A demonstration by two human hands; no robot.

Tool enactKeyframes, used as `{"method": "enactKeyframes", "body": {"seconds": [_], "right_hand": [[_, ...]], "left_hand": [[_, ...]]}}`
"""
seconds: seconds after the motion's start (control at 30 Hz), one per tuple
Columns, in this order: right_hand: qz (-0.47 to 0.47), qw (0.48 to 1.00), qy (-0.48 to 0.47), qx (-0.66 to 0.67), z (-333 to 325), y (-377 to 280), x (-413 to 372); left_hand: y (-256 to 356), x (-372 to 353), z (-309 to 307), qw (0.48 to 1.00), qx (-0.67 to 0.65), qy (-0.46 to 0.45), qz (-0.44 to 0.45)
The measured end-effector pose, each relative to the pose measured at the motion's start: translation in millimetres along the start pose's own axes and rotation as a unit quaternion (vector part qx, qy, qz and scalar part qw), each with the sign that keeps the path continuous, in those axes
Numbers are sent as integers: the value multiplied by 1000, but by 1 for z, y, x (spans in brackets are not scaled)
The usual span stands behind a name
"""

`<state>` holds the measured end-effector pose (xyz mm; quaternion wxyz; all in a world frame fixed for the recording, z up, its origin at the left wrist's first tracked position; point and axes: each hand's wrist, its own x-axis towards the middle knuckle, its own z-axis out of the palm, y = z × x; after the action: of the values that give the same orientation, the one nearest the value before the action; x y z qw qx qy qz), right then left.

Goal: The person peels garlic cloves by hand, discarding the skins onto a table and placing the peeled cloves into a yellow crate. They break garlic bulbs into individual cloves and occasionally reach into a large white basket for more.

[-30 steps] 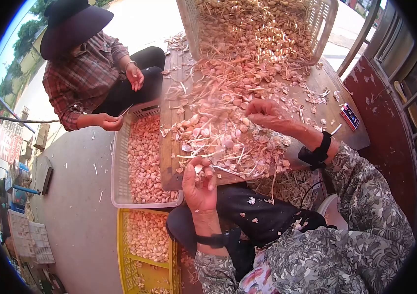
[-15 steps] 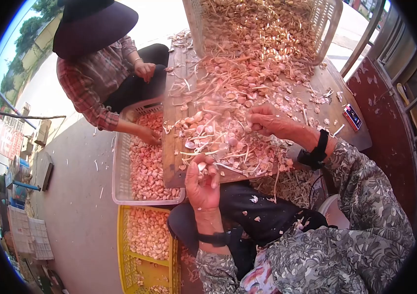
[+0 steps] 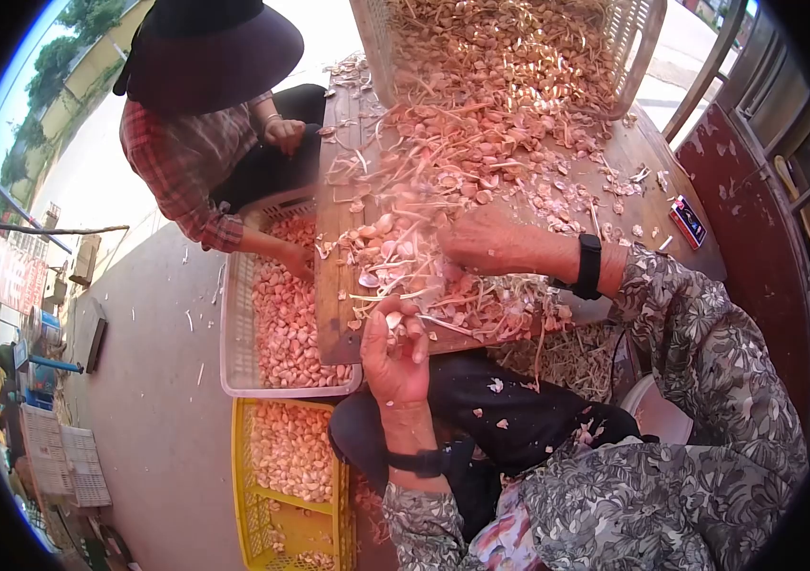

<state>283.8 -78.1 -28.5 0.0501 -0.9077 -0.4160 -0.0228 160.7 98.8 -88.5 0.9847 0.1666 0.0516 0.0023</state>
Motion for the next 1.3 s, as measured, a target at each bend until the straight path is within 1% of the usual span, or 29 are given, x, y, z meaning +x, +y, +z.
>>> {"method": "enactKeyframes", "body": {"seconds": [0.07,0.1,0.17,0.2,0.23,0.27,0.3,0.33,0.4,0.43,0.5,0.53,0.57,0.6,0.63,0.67,0.7,0.77,0.9,0.93,0.97,1.03,1.07,1.1,1.13,1.17,1.23,1.27,1.3], "right_hand": [[1,993,-119,1,-7,1,9],[1,993,-117,-1,-5,11,10],[11,968,-112,225,1,38,10],[-11,935,-66,349,1,49,3],[-17,935,-69,347,-3,52,-9],[77,766,-79,633,-9,51,-26],[165,506,-77,843,-12,48,-38],[166,506,-75,843,-12,42,-41],[202,493,17,846,-11,31,-45],[202,492,19,847,-11,27,-43],[244,704,-34,666,-11,17,-31],[152,826,25,542,-1,9,-23],[152,825,25,543,5,6,-19],[116,911,40,393,11,3,-15],[75,969,53,231,14,0,-11],[85,961,-28,262,-1,-9,-7],[86,960,-28,265,-7,-16,-1],[125,975,-118,144,-12,-25,8],[95,982,-116,114,2,-15,12],[125,960,-88,233,14,-4,8],[155,922,-58,349,16,3,4],[129,934,-45,331,12,13,-10],[188,814,-52,547,6,13,-18],[234,642,-54,728,3,13,-26],[205,536,-27,819,5,12,-29],[205,537,-25,818,8,10,-33],[181,353,-14,918,9,4,-40],[191,309,-22,932,10,-1,-39],[190,308,-21,932,9,-6,-40]], "left_hand": [[-1,0,0,1000,-2,-5,-4],[0,0,0,1000,-5,-8,-3],[1,-1,1,1000,-9,-17,0],[2,-2,0,1000,-14,-21,1],[3,-2,-1,1000,-17,-20,7],[4,-3,-2,1000,-14,-15,7],[4,-3,-2,1000,-10,-11,5],[4,-2,-3,1000,-10,-12,4],[3,-1,-3,1000,-1,-15,3],[3,-1,-2,1000,1,-15,1],[2,-1,-1,1000,7,-9,6],[2,-1,-1,1000,8,-9,6],[2,-1,-1,1000,3,-6,4],[2,-1,-2,1000,-1,-3,2],[2,-1,-2,1000,1,-2,1],[2,-1,-3,1000,-3,0,0],[2,-1,-3,1000,-8,2,-1],[1,0,-7,1000,-10,-2,-4],[3,-3,-6,1000,-13,10,-3],[3,-3,-6,1000,-15,9,1],[4,-2,-7,1000,-22,2,-2],[4,-3,-6,1000,-31,-7,-1],[4,-3,-3,1000,-27,2,-2],[5,-3,-2,1000,-22,12,-4],[5,-4,-2,1000,-22,11,-3],[4,-4,-2,1000,-27,9,-4],[2,-4,-1,999,-32,7,-6],[1,-4,-1,1000,-28,9,-9],[1,-4,-1,1000,-24,13,-11]]}}
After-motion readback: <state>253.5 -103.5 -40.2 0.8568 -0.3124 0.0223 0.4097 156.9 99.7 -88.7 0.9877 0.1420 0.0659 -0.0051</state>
